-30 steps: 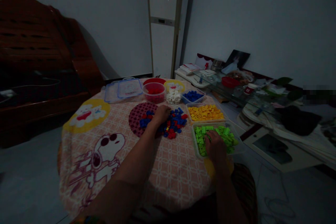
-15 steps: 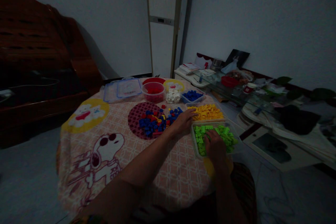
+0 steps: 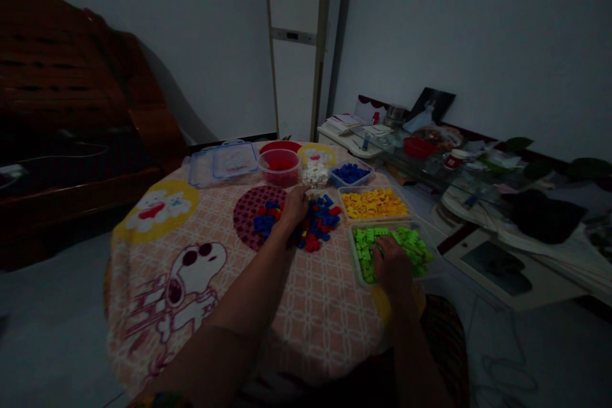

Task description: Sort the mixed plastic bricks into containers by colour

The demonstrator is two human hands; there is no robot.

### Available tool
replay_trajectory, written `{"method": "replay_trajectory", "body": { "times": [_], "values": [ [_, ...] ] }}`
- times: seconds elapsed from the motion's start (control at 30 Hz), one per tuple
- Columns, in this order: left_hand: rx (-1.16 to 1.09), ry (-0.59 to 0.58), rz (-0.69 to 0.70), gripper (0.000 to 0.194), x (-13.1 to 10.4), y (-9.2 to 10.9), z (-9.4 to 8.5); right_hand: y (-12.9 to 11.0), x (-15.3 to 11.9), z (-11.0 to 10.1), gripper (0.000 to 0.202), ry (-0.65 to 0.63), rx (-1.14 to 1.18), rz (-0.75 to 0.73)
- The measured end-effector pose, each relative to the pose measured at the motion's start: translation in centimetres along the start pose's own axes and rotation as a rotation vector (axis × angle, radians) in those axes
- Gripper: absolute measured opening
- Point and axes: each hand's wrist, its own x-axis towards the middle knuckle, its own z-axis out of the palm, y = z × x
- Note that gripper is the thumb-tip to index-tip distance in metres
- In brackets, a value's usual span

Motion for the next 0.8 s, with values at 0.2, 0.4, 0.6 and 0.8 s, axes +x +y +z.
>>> {"method": "replay_trajectory", "body": {
  "times": [0.2,0.4,0.6,0.8],
  "values": [
    [0.072,-0.205,0.087,0.036,-0.4,-0.2,1.5,0.0,0.0,0.0,0.026,-0.013,-0.016,-0.004],
    [0.133,-0.292,0.116,0.029,-0.5,0.5,0.9,0.2,0.1,0.1,0.026,-0.015,-0.024,-0.019],
    [0.158,-0.247,0.049,0.025,-0.5,0.7,0.5,0.2,0.1,0.2,0.025,0.003,-0.024,-0.019],
    [0.096,-0.183,-0.020,0.028,-0.4,0.5,0.2,0.3,0.1,0.2,0.026,0.002,-0.015,-0.024]
  ]
}}
